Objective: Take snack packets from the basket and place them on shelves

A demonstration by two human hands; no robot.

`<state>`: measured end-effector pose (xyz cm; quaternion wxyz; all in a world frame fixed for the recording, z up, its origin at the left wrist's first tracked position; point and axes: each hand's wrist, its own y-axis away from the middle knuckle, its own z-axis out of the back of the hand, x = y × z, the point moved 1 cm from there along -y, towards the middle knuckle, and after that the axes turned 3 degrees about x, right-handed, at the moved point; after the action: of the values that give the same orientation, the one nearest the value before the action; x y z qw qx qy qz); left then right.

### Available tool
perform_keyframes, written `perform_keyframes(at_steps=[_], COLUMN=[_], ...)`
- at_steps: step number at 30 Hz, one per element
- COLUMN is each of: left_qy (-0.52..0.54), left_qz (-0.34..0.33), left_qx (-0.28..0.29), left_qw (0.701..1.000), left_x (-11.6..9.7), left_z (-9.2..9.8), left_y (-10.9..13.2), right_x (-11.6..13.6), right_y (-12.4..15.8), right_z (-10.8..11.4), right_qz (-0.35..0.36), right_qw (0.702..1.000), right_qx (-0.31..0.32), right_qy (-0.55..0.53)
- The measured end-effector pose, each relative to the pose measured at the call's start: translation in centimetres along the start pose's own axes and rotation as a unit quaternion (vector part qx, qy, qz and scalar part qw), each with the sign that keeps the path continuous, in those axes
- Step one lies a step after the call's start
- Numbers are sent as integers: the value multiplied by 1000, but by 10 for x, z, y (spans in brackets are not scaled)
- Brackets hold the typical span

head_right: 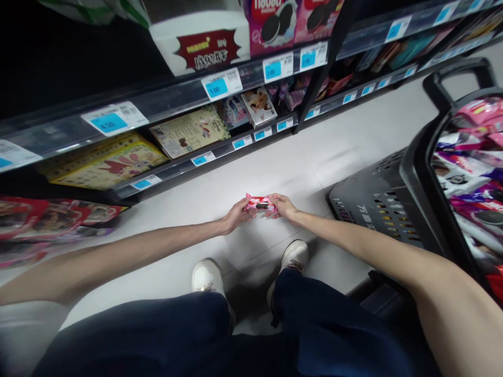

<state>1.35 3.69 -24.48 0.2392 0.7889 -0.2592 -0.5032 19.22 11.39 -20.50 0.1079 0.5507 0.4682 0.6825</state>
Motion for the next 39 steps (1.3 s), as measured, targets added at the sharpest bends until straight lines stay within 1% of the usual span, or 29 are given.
perform_keyframes(at_steps=[6, 10, 14, 18, 20, 24, 29, 34, 39], left_qy=[-9, 1, 13, -7, -14, 3, -1, -26, -24], left_qz=[0, -14, -34, -47, -49, -39, -22, -13, -17], left_qx=[15, 19, 9, 28, 28, 40, 52, 44, 41], left_qw=[1000, 1000, 999, 998, 998, 998, 998, 999, 999], left_x=[0, -2, -9, -18, -20, -21, -23, -22, -21], left_z=[1, -1, -3, -5, -7, -9, -7, -3, -3], left_y=[-2, -2, -1, 2, 2, 2, 3, 3, 2], right_x=[1, 0, -3, -8, -9, -8, 1, 6, 5], right_y=[-1, -3, -5, -7, -9, -11, -6, -2, -2], right_z=[1, 4, 8, 11, 12, 14, 15, 14, 14], right_qz=[5, 9, 7, -6, -12, -14, -17, -26, -25], right_qw=[1000, 1000, 999, 999, 998, 997, 995, 994, 995], right_qx=[-12, -26, -36, -38, -47, -76, -98, -98, -95], right_qy=[-5, -14, -25, -27, -27, -32, -33, -30, -33])
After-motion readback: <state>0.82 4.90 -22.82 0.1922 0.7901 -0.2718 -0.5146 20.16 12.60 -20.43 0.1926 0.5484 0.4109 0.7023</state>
